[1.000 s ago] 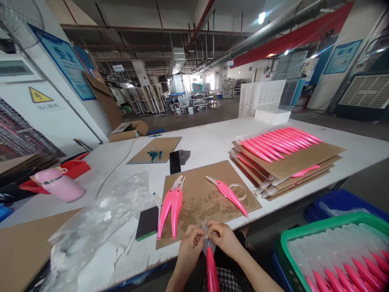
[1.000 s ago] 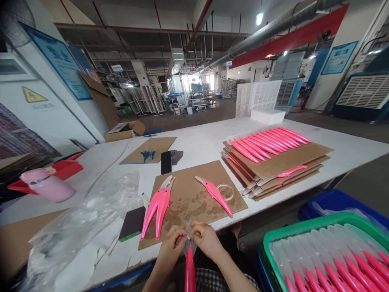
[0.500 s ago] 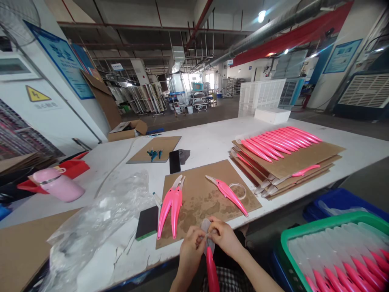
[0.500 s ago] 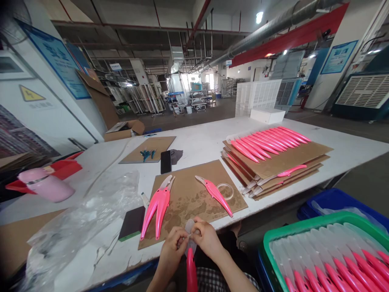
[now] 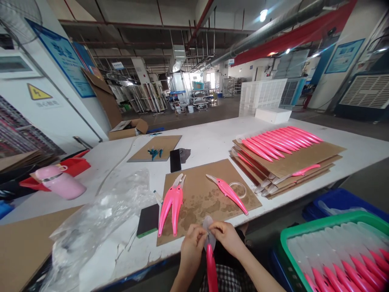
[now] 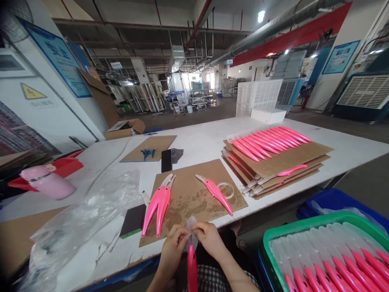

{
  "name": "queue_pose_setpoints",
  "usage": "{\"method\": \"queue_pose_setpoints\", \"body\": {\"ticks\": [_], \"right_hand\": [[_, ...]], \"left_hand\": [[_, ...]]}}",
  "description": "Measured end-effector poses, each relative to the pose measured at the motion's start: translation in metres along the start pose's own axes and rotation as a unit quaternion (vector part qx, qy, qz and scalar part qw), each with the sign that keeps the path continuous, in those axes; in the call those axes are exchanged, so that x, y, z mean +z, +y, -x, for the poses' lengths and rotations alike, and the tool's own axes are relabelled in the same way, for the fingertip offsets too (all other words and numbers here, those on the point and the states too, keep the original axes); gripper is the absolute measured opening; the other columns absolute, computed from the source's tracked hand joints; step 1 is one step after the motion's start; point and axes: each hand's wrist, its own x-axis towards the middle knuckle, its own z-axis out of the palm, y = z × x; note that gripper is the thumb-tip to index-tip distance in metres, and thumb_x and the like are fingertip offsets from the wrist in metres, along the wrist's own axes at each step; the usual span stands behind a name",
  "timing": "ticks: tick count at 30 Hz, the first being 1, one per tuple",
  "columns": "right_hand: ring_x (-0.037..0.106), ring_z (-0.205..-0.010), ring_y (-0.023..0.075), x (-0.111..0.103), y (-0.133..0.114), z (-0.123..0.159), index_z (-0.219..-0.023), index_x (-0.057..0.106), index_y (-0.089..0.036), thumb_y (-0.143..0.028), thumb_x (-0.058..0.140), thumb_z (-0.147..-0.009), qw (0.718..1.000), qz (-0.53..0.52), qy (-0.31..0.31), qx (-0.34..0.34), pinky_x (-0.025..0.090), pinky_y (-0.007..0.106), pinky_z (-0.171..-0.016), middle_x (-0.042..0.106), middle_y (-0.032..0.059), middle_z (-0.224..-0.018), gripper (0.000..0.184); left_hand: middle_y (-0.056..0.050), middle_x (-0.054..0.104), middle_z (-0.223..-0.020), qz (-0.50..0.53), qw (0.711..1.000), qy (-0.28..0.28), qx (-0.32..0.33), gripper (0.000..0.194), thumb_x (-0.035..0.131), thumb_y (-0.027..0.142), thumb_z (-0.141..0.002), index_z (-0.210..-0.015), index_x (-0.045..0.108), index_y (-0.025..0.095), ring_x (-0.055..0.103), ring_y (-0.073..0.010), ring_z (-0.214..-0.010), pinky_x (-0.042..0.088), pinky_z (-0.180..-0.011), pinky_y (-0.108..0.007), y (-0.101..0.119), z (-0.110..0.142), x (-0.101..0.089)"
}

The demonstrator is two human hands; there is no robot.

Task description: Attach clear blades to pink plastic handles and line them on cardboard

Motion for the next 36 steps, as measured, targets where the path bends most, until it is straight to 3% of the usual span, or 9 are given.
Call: {"method": "queue_pose_setpoints", "body": {"ticks": [4, 9, 16, 30, 33, 36], "right_hand": [[0.067, -0.078, 0.0203, 0.004, 0.004, -0.005, -0.085, 0.075, -0.019, -0.011, 0.05, -0.075, 0.999, 0.029, 0.02, 0.016, 0.048, 0.028, -0.074, 0.074, 0.0047, -0.084, 0.027], [0.064, -0.068, 0.0184, 0.0, 0.002, -0.009, -0.077, 0.075, -0.021, -0.01, 0.054, -0.071, 0.998, 0.061, -0.01, 0.006, 0.046, 0.025, -0.065, 0.073, 0.0012, -0.073, 0.024], [0.063, -0.071, 0.0166, -0.002, 0.0, -0.012, -0.071, 0.073, -0.022, -0.006, 0.053, -0.072, 0.995, 0.09, -0.035, -0.021, 0.044, 0.023, -0.068, 0.071, -0.0008, -0.072, 0.026], [0.064, -0.075, 0.019, 0.01, -0.002, -0.007, -0.07, 0.067, -0.021, -0.008, 0.053, -0.076, 0.989, 0.147, 0.035, -0.004, 0.045, 0.025, -0.071, 0.069, 0.0021, -0.074, 0.019], [0.064, -0.096, 0.022, 0.016, 0.001, 0.007, -0.094, 0.068, -0.018, -0.01, 0.049, -0.081, 0.988, 0.139, 0.064, -0.006, 0.047, 0.029, -0.087, 0.07, 0.0078, -0.096, 0.024], [0.046, -0.128, 0.0254, 0.035, 0.022, 0.039, -0.131, 0.048, -0.013, -0.02, 0.047, -0.088, 0.986, 0.132, 0.105, -0.021, 0.039, 0.036, -0.105, 0.054, 0.0158, -0.133, 0.044]], "left_hand": [[-0.003, 0.057, -0.086, 0.0, 1.0, 0.002, -0.004, 0.017, 0.047, 0.024, -0.08, -0.073, 0.062, 0.021, 0.058, -0.019, -0.073, 0.045, -0.069, -0.03, -0.001, 0.0, 0.001], [-0.004, 0.055, -0.088, -0.003, 1.0, -0.003, -0.015, 0.019, 0.048, 0.028, -0.081, -0.072, 0.063, 0.021, 0.058, -0.019, -0.074, 0.046, -0.069, -0.031, -0.001, -0.001, 0.002], [-0.003, 0.054, -0.086, -0.011, 0.999, -0.012, -0.03, 0.018, 0.049, 0.028, -0.08, -0.07, 0.063, 0.02, 0.058, -0.0194, -0.074, 0.046, -0.068, -0.031, -0.001, -0.004, 0.001], [-0.004, 0.055, -0.089, -0.03, 0.999, -0.02, -0.037, 0.019, 0.047, 0.028, -0.083, -0.075, 0.062, 0.02, 0.059, -0.0201, -0.077, 0.045, -0.072, -0.033, -0.001, -0.005, 0.003], [-0.004, 0.055, -0.088, -0.033, 0.999, -0.015, -0.037, 0.019, 0.046, 0.027, -0.083, -0.075, 0.062, 0.02, 0.059, -0.0203, -0.078, 0.045, -0.074, -0.033, -0.001, -0.005, 0.003], [-0.003, 0.055, -0.088, -0.032, 0.999, -0.009, -0.037, 0.019, 0.045, 0.026, -0.083, -0.074, 0.061, 0.02, 0.059, -0.0207, -0.079, 0.044, -0.074, -0.033, -0.002, -0.004, 0.003]]}}
